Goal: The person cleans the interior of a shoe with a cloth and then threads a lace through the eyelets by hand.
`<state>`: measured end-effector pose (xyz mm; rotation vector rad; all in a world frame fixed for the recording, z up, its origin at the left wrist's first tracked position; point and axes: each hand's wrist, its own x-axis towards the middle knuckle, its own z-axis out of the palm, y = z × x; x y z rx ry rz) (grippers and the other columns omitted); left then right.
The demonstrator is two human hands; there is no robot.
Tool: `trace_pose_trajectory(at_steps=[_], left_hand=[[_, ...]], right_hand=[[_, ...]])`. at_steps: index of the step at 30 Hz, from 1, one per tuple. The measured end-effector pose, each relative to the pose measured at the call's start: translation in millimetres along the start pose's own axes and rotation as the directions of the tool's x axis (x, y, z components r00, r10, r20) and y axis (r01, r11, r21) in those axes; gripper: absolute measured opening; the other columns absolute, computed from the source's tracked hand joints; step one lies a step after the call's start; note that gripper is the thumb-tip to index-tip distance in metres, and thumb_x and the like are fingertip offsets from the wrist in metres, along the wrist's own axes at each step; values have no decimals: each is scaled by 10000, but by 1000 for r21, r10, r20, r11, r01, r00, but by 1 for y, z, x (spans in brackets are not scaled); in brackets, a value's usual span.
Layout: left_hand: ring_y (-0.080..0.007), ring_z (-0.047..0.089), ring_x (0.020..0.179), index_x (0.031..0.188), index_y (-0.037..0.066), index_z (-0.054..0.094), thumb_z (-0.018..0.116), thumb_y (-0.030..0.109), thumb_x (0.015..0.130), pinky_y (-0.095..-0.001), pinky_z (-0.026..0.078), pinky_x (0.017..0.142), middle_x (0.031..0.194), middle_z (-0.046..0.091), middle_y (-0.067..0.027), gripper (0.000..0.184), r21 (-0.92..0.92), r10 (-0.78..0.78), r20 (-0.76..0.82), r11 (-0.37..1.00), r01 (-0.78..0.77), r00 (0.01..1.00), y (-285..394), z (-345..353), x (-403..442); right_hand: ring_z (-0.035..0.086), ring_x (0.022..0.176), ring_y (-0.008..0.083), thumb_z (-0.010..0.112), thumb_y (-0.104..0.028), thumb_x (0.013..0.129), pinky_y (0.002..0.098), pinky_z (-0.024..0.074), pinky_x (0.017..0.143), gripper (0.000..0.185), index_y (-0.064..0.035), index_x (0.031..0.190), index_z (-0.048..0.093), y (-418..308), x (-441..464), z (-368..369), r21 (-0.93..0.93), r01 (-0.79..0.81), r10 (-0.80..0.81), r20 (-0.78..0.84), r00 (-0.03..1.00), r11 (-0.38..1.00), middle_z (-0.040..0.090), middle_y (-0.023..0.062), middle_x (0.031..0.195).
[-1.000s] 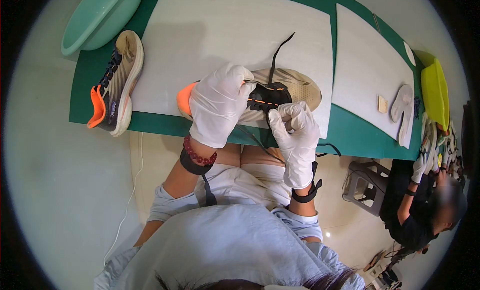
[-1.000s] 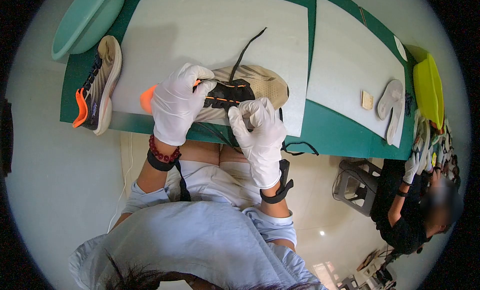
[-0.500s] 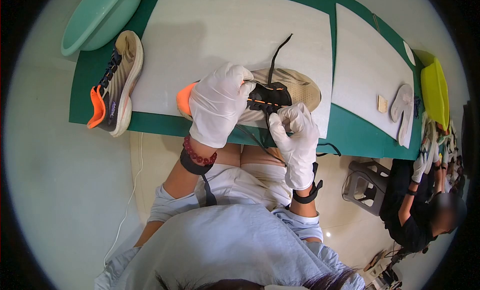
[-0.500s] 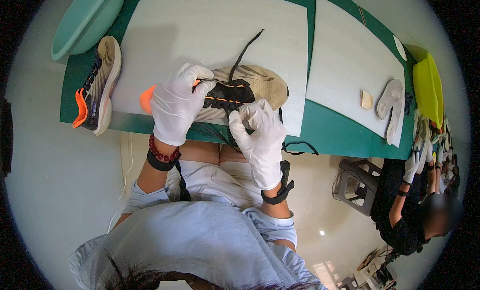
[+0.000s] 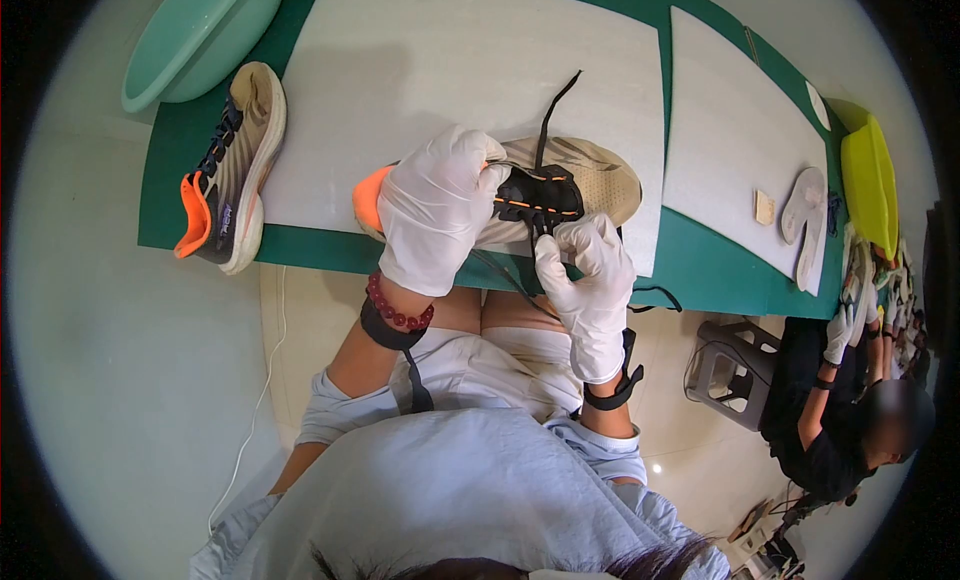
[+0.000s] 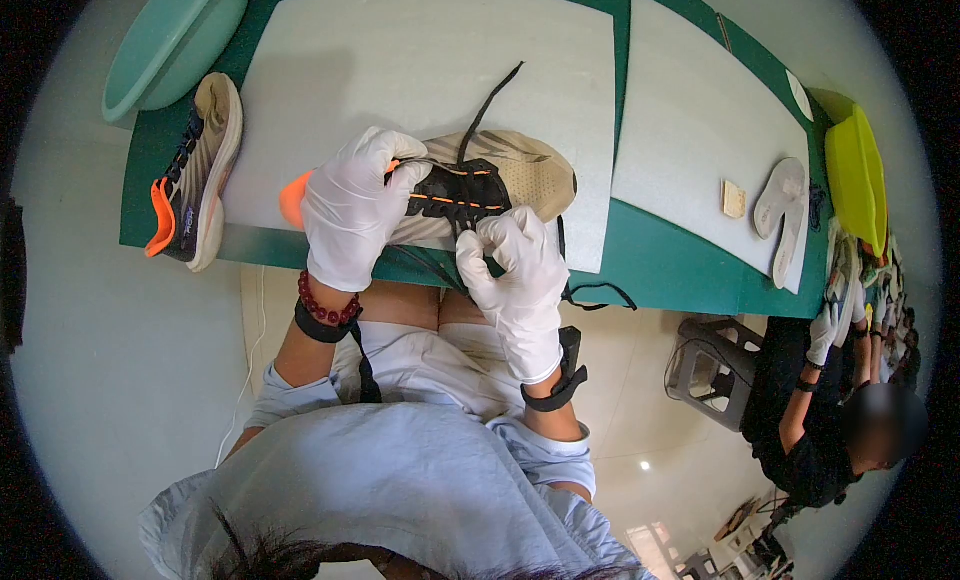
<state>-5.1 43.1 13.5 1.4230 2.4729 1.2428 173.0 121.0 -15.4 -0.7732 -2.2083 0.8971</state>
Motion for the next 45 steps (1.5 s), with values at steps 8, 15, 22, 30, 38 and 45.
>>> trace_pose_trajectory(at_steps=[8,15,22,30,38,45], left_hand=[[-300,726,871,995,69,732,771,103,889,-359,549,760,973,735,-95,118,10,-13,0,1000,13,1000,-1,1,0],[-297,729,871,996,83,739,764,158,900,-366,548,752,985,740,-85,125,63,-51,25,997,49,998,2,1,0],[-304,707,834,965,99,727,773,155,883,-387,540,723,932,714,-90,110,73,18,-13,997,-17,1000,-2,2,0],[-318,673,777,915,117,691,777,158,863,-419,523,677,861,670,-87,109,6,46,-67,999,-46,997,-5,8,1],[-332,694,837,953,88,710,778,143,870,-412,539,728,914,705,-105,121,58,73,-34,996,-71,997,-6,6,3],[-330,702,848,963,82,720,777,147,875,-410,541,735,926,715,-107,123,68,63,-39,996,-61,997,-6,6,1]], right_hand=[[638,773,282,814,-78,843,371,526,688,169,-85,843,645,-4,0,1,-30,-28,29,28,999,999,614,82,838],[640,794,269,848,-240,901,366,521,698,245,-80,943,667,1,2,-7,43,-62,58,82,995,997,656,83,888],[640,740,211,861,-268,894,330,525,683,321,-59,1084,709,-16,10,3,61,-158,162,-60,985,986,682,80,906],[627,736,201,851,-184,895,331,522,693,215,-58,1026,735,-6,9,14,198,-234,258,-103,961,952,672,79,871],[659,777,228,835,-158,901,338,535,725,193,-51,1050,775,-8,10,7,102,-255,259,-30,965,962,697,81,890],[655,753,223,824,-189,913,331,537,687,154,-63,938,738,-11,7,16,71,-267,273,-102,957,961,684,75,879]])
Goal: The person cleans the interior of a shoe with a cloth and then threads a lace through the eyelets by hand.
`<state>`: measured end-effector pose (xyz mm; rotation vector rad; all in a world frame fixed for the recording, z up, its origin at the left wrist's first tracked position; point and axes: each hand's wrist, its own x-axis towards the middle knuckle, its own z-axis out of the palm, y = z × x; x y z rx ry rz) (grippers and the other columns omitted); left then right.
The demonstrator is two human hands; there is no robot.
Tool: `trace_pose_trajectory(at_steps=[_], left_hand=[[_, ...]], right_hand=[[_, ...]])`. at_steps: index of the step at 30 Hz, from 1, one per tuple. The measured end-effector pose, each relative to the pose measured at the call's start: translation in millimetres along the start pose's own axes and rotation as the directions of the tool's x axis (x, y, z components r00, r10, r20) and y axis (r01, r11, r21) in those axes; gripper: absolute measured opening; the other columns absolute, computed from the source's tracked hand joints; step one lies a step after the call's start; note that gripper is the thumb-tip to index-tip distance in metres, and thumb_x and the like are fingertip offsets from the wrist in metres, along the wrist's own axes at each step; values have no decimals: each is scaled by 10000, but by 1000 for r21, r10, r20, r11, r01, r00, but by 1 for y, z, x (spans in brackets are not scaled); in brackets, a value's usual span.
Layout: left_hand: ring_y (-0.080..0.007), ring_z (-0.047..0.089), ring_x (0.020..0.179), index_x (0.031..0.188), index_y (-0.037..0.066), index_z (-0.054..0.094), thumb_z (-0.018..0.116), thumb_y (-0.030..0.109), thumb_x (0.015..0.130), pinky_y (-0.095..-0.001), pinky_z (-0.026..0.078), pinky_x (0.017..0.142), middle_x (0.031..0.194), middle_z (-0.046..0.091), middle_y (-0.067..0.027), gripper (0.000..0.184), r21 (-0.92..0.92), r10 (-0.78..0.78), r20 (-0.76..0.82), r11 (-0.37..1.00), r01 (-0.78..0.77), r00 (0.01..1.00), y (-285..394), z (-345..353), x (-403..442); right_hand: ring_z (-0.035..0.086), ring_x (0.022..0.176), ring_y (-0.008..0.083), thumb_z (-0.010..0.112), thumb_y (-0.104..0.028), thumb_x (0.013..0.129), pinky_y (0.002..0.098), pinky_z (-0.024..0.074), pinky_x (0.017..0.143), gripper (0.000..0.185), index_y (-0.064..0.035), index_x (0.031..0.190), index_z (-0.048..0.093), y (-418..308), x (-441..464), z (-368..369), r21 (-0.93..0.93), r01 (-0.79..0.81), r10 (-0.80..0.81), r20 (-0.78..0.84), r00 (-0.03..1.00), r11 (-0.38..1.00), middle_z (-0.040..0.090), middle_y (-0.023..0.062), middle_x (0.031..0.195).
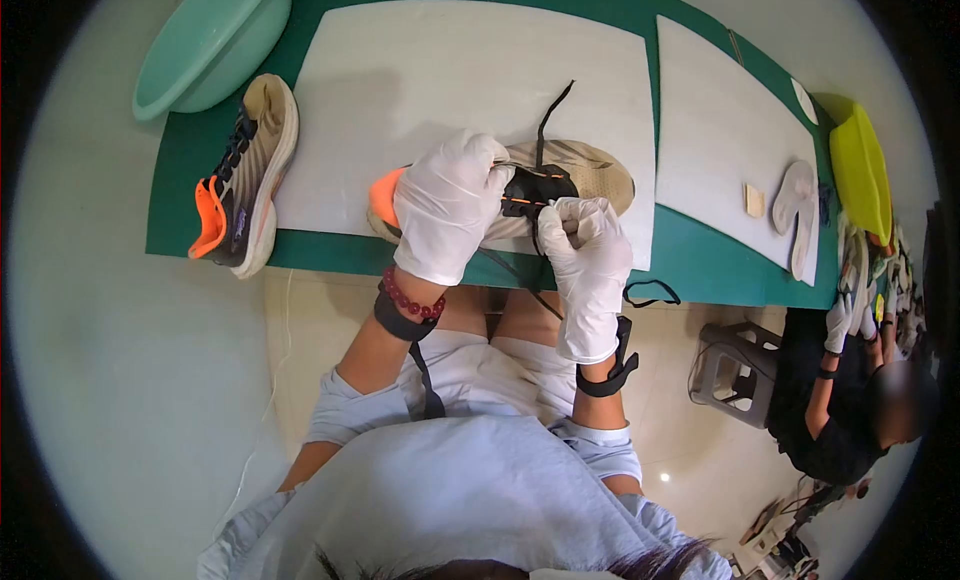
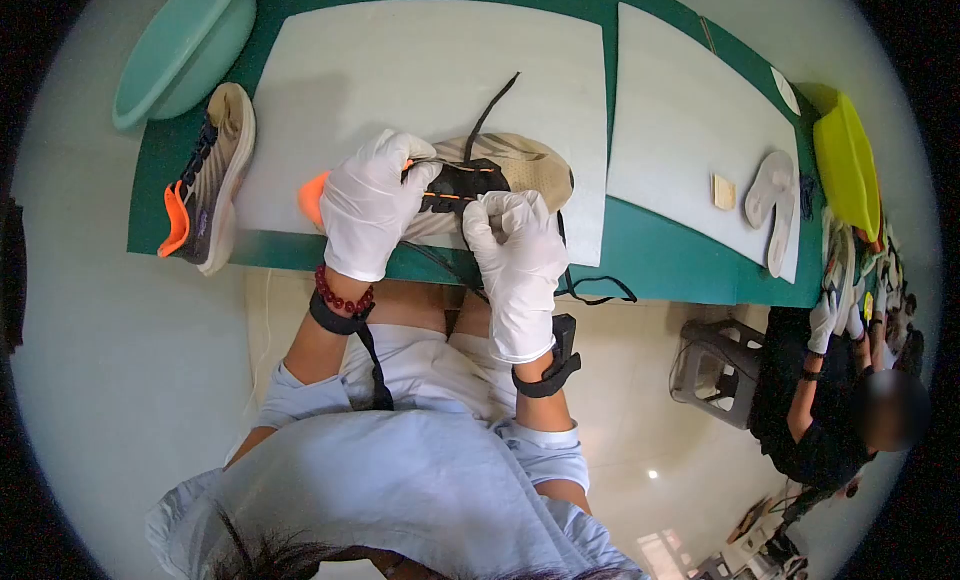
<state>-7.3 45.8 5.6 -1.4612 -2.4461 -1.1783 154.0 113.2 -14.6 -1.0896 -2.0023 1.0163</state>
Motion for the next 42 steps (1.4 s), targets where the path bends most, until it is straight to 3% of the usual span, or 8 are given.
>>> trace_pose_trajectory(at_steps=[6,18,21,24,27,30,42], left_hand=[[-327,679,810,920,117,665,768,155,867,-440,547,702,857,667,-89,121,-22,31,-28,999,-31,999,-3,3,-1],[-322,723,836,971,70,744,784,148,881,-384,553,729,944,734,-119,125,-44,-86,31,995,88,996,-1,1,1],[-332,678,837,924,101,706,759,160,877,-424,540,736,883,693,-103,92,-67,-7,-27,998,5,1000,-6,5,1],[-329,677,848,922,102,707,756,160,876,-420,537,737,883,692,-100,89,-56,-12,-17,998,11,1000,-5,4,2],[-311,721,853,955,64,751,785,140,876,-373,553,751,943,734,-116,115,11,-26,-2,1000,26,1000,0,-1,4],[-313,718,849,953,64,750,785,136,872,-375,551,747,938,730,-114,113,-49,-89,24,995,90,996,-1,1,2],[-321,721,819,955,75,750,792,141,869,-392,545,718,914,732,-129,116,-37,-52,-7,998,51,999,-2,2,2]], right_hand=[[644,741,230,813,-190,923,341,539,677,162,-72,908,703,-1,-1,-4,-11,59,-59,33,998,998,678,73,894],[640,741,246,820,-184,910,346,529,681,165,-68,915,703,13,-2,0,44,159,-158,-8,987,986,656,78,866],[585,699,157,813,-114,931,284,496,639,153,-37,909,683,15,-1,0,38,254,-253,-29,967,966,648,57,880],[579,707,164,821,-110,923,288,488,640,159,-35,901,683,7,-2,-5,7,179,-180,11,984,984,634,52,860],[599,722,221,830,-178,899,332,515,671,155,-93,914,701,13,-3,-2,29,192,-191,-15,981,981,634,56,857],[596,725,224,833,-162,893,331,513,668,160,-101,908,686,18,-4,1,87,189,-187,-31,982,978,632,54,858],[619,723,218,835,-121,869,329,522,660,172,-97,887,666,16,-6,-1,60,186,-186,-19,982,981,648,54,874]])
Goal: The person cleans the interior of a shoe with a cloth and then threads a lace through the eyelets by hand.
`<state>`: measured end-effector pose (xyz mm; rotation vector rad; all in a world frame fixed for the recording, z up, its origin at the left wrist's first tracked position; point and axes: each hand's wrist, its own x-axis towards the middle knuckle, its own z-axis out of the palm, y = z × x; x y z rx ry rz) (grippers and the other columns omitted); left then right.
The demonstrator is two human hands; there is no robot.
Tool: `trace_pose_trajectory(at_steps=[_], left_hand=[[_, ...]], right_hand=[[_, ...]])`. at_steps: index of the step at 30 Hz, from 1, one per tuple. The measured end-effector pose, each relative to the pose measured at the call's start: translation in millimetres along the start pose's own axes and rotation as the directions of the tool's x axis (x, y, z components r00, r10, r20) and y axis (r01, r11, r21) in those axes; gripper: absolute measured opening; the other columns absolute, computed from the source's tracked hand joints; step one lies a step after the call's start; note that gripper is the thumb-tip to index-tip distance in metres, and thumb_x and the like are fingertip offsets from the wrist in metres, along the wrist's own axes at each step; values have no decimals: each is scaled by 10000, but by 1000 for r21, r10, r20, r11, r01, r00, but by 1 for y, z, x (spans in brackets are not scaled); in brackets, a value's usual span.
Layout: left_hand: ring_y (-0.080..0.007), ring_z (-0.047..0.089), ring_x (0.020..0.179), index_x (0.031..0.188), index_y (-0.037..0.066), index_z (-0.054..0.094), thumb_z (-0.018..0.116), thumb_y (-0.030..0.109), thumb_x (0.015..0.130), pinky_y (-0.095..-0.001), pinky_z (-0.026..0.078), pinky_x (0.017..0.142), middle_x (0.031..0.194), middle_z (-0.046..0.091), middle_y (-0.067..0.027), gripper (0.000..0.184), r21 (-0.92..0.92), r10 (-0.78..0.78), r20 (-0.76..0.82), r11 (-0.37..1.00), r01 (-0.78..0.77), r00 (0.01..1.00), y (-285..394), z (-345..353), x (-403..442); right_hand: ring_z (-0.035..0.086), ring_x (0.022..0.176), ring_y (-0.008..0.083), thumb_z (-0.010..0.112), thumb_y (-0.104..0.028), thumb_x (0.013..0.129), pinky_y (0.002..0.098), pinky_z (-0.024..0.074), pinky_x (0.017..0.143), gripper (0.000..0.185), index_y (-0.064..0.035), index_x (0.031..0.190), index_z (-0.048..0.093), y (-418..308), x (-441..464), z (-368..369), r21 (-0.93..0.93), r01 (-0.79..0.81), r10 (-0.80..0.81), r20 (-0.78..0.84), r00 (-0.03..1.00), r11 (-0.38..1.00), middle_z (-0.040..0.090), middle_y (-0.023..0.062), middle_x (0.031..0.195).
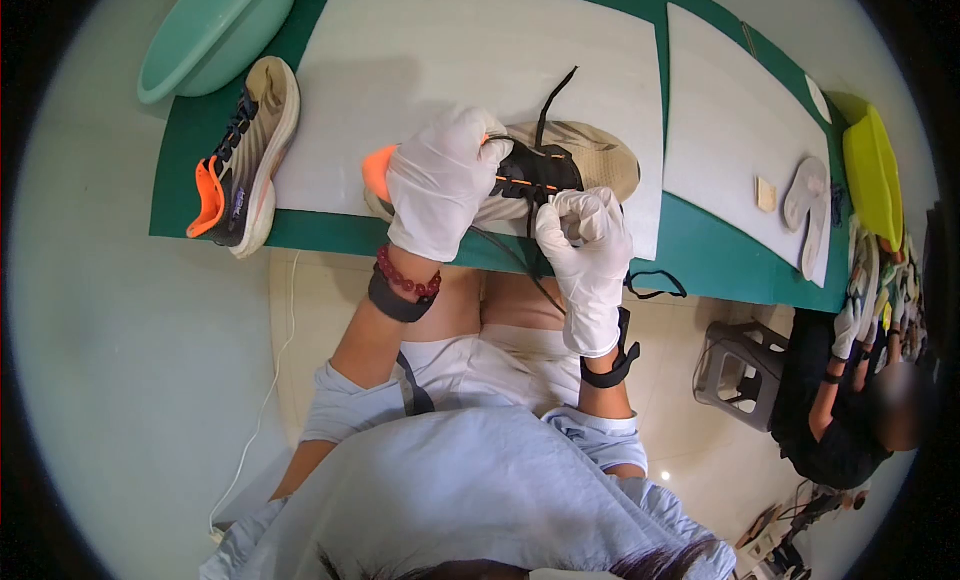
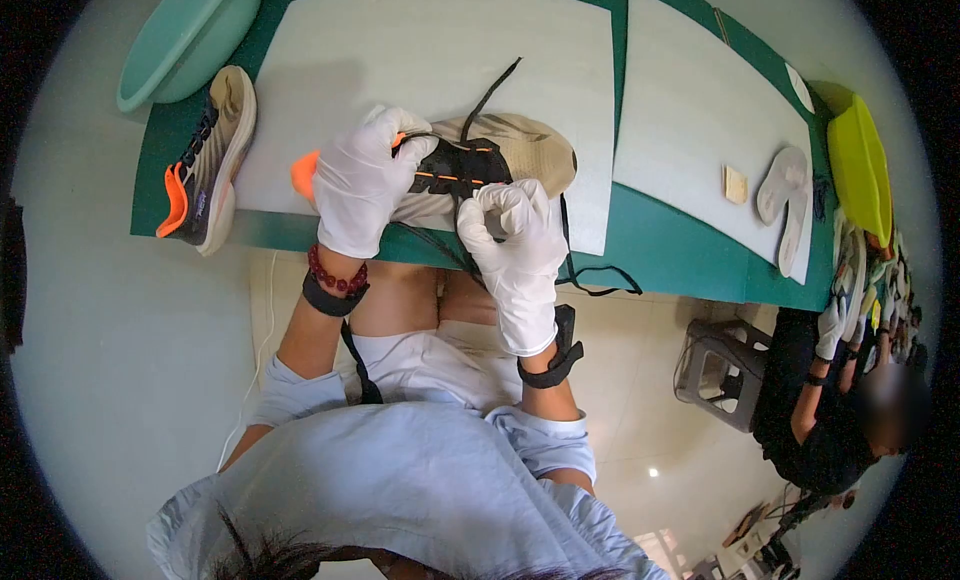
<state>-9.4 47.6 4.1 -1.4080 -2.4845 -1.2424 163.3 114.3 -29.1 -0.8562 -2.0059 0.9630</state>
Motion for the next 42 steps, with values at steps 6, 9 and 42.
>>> trace_pose_trajectory(at_steps=[6,9,42], left_hand=[[-321,721,816,959,81,750,795,161,873,-392,546,713,916,735,-117,125,7,-31,-5,1000,31,1000,3,-1,0],[-330,684,809,934,105,701,759,161,884,-425,535,714,892,696,-101,95,-30,5,-27,1000,-6,1000,-2,3,-1],[-312,681,822,953,99,694,752,152,907,-414,529,719,885,678,-91,91,-65,-50,39,997,53,998,5,-4,-1]], right_hand=[[605,720,196,826,-82,857,308,516,666,155,-88,859,672,-1,2,-1,39,12,-12,8,1000,999,644,50,848],[594,711,193,826,-71,855,303,514,667,152,-84,857,675,0,1,-1,10,21,-21,6,1000,1000,642,51,846],[604,720,190,834,-56,821,302,511,662,160,-82,840,677,-2,1,-7,64,-16,12,71,997,998,630,45,833]])
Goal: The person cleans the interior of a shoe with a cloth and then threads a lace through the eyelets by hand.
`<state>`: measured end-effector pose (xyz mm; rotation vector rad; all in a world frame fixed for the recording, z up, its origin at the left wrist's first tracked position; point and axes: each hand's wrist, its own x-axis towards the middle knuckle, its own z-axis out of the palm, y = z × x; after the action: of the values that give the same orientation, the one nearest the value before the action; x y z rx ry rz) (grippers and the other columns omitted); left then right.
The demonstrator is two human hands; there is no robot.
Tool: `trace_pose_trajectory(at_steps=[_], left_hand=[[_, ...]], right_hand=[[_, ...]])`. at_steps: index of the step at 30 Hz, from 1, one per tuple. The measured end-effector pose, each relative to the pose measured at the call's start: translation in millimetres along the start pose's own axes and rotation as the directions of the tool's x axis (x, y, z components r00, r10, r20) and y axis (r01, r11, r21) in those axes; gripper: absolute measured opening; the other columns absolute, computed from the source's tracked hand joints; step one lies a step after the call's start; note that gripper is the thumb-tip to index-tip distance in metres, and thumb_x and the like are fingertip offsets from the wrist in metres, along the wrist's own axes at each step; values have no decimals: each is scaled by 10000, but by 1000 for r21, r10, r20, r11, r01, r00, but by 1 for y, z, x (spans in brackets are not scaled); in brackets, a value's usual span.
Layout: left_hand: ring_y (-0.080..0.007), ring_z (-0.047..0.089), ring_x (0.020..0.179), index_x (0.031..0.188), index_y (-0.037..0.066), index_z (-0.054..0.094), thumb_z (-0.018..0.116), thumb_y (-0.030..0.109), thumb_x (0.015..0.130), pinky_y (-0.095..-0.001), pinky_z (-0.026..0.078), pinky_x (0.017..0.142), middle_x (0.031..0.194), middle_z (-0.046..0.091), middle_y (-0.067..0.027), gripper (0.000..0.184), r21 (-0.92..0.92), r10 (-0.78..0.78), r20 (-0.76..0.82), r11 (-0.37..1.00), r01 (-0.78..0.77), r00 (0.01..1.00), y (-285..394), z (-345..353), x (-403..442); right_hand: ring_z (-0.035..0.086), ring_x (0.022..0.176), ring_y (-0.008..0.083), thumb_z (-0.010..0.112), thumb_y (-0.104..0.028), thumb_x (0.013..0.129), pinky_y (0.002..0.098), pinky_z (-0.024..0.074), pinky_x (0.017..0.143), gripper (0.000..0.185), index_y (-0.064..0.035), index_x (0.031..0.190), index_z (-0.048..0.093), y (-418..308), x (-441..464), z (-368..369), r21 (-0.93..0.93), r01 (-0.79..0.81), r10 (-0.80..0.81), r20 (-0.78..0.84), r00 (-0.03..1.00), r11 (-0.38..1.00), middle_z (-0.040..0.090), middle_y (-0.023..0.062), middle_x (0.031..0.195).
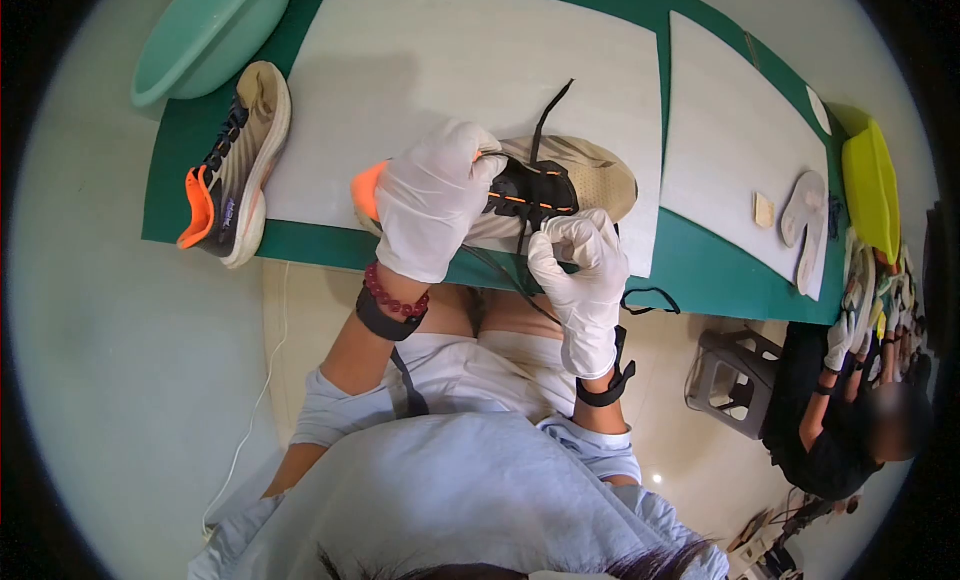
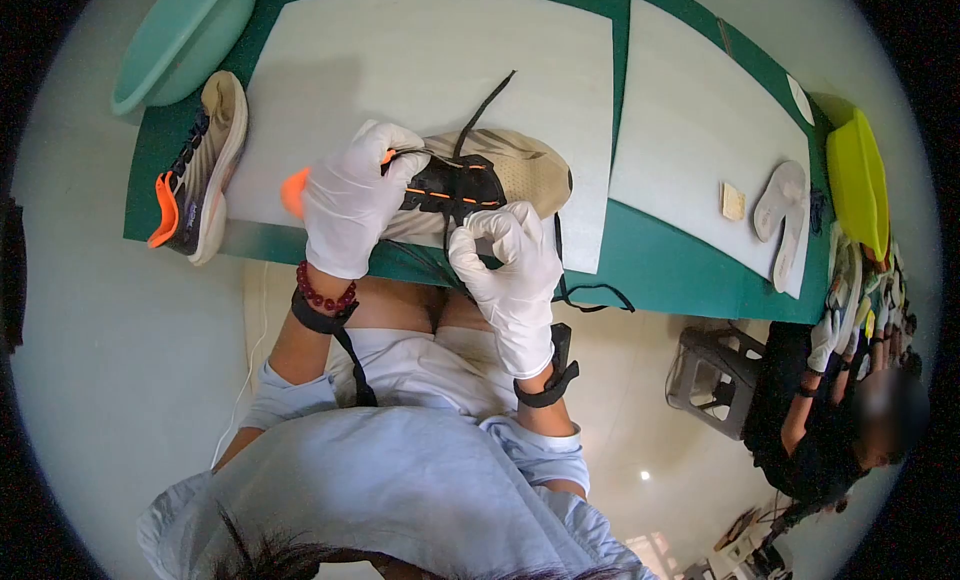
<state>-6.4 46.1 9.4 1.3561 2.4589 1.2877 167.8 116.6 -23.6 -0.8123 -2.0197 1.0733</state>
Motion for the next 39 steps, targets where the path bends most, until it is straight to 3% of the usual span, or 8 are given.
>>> trace_pose_trajectory(at_steps=[9,12,15,16,20,26,32,39], left_hand=[[-315,681,821,953,100,683,756,150,895,-417,531,720,889,679,-85,105,31,83,-45,996,-81,996,-6,4,0],[-296,733,899,997,58,737,774,126,893,-357,554,792,977,749,-107,130,91,-7,14,996,6,1000,2,-3,0],[-314,681,827,948,106,677,755,145,890,-420,536,729,893,678,-82,105,61,54,-23,997,-53,998,-4,2,0],[-315,680,827,949,108,678,756,148,890,-420,536,728,893,678,-82,106,62,55,-25,997,-54,998,-4,3,0],[-317,678,832,948,113,679,763,158,887,-420,537,725,894,678,-83,113,74,70,-24,995,-68,997,-2,1,0],[-308,722,876,987,74,728,778,129,891,-380,547,768,958,735,-105,122,108,3,9,994,-4,1000,3,-3,0],[-307,720,884,983,75,727,783,125,884,-378,546,768,958,736,-97,124,99,37,0,994,-37,999,2,-2,0],[-314,674,813,933,106,668,776,142,870,-420,531,704,879,675,-81,131,92,103,-51,991,-98,993,-3,2,0]], right_hand=[[622,732,190,830,-69,859,300,519,671,158,-78,855,672,1,0,-3,-26,50,-49,34,998,998,650,57,868],[624,736,187,825,-88,895,301,520,685,143,-69,941,690,5,-3,-4,30,54,-55,7,998,998,656,71,903],[628,758,187,806,-102,929,302,522,702,168,-54,1048,697,-9,-2,1,294,-221,262,-109,959,930,655,80,921],[626,772,196,827,-131,918,302,528,717,258,-39,1119,694,-16,5,-4,87,-108,116,-99,988,990,655,87,927],[647,787,225,897,-195,843,318,538,725,350,-68,1110,707,-25,15,-3,-217,-76,72,-28,997,973,658,76,937],[671,829,239,895,-178,830,332,542,735,220,-79,956,745,-32,18,0,-303,-134,139,-4,990,944,665,72,924],[685,833,262,843,-118,872,351,551,744,127,-71,913,733,-13,11,3,29,-162,163,-50,985,986,717,84,960],[703,848,229,829,-59,871,334,554,743,152,-51,871,678,-6,8,2,-31,-20,18,-50,999,999,701,94,917]])
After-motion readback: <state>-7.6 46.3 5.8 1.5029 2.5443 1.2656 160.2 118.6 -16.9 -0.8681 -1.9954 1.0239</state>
